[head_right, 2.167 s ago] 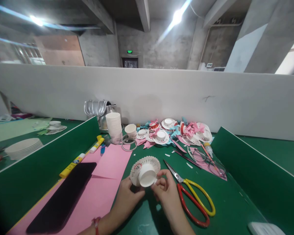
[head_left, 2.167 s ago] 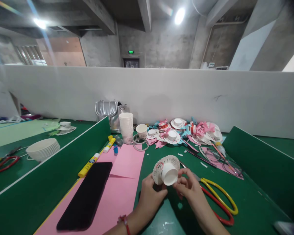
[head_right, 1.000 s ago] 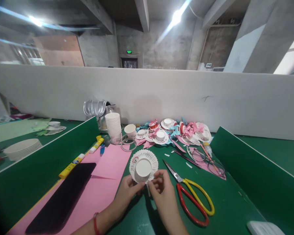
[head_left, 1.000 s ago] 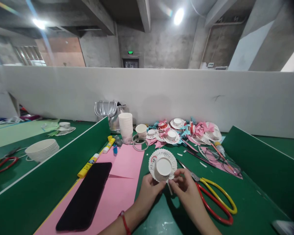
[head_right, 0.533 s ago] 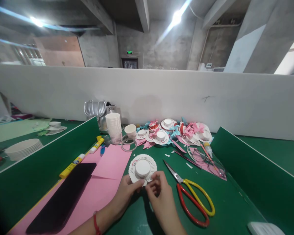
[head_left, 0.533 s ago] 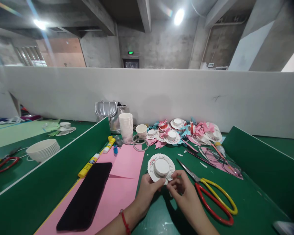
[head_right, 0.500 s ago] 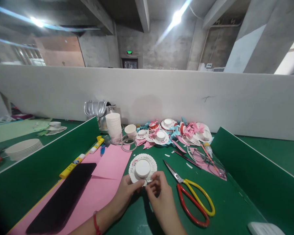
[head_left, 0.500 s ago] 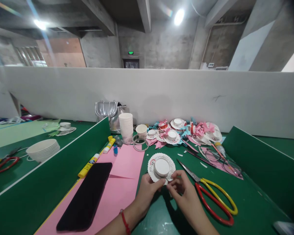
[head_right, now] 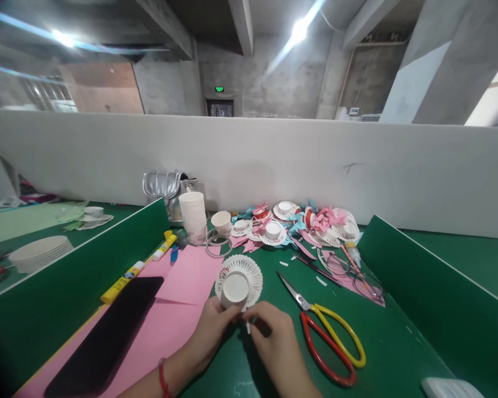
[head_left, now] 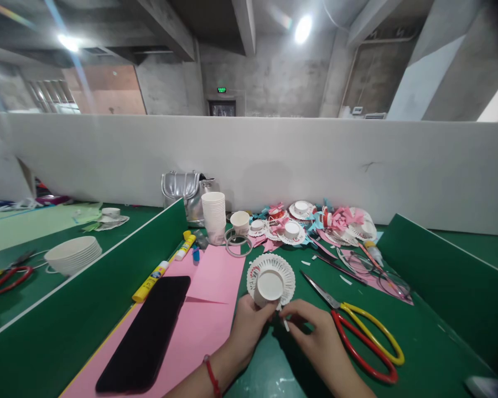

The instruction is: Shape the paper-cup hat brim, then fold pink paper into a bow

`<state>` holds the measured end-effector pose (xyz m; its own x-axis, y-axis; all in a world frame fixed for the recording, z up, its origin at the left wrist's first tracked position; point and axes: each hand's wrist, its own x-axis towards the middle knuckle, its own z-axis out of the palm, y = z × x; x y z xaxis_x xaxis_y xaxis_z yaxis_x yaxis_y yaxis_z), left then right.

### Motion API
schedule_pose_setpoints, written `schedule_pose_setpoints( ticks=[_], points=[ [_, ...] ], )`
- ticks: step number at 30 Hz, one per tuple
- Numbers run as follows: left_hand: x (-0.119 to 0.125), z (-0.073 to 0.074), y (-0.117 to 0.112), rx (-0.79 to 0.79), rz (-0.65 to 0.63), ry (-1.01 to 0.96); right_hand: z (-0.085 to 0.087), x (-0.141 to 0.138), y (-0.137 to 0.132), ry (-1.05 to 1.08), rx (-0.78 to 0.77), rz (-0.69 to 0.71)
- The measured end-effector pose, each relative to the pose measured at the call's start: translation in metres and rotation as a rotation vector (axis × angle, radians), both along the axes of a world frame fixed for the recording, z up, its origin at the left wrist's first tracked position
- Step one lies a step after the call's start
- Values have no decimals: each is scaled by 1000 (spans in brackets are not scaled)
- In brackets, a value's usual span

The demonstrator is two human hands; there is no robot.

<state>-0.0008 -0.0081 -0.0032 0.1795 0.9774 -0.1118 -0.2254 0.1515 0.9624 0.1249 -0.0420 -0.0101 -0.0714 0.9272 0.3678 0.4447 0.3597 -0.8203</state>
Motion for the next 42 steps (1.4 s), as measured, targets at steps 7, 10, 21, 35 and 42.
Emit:
schedule_pose_setpoints(
  ticks=[7, 10, 21, 35, 42],
  points=[
    [-1, -1, -1, -2, 12, 31, -1, 3, -3, -201, 150, 20],
    [-1, -4, 0, -21, 4, 47, -5, 4, -4, -229, 168, -9],
    [-1, 5, -2, 23, 24, 59, 2, 2, -6, -223, 77, 4],
    [-1, 4, -2, 32, 63, 93, 4, -4, -5, -36, 1, -140],
    [-3, -5, 1, 26, 4, -55, 4, -2, -9, -282, 113, -47]
  ],
)
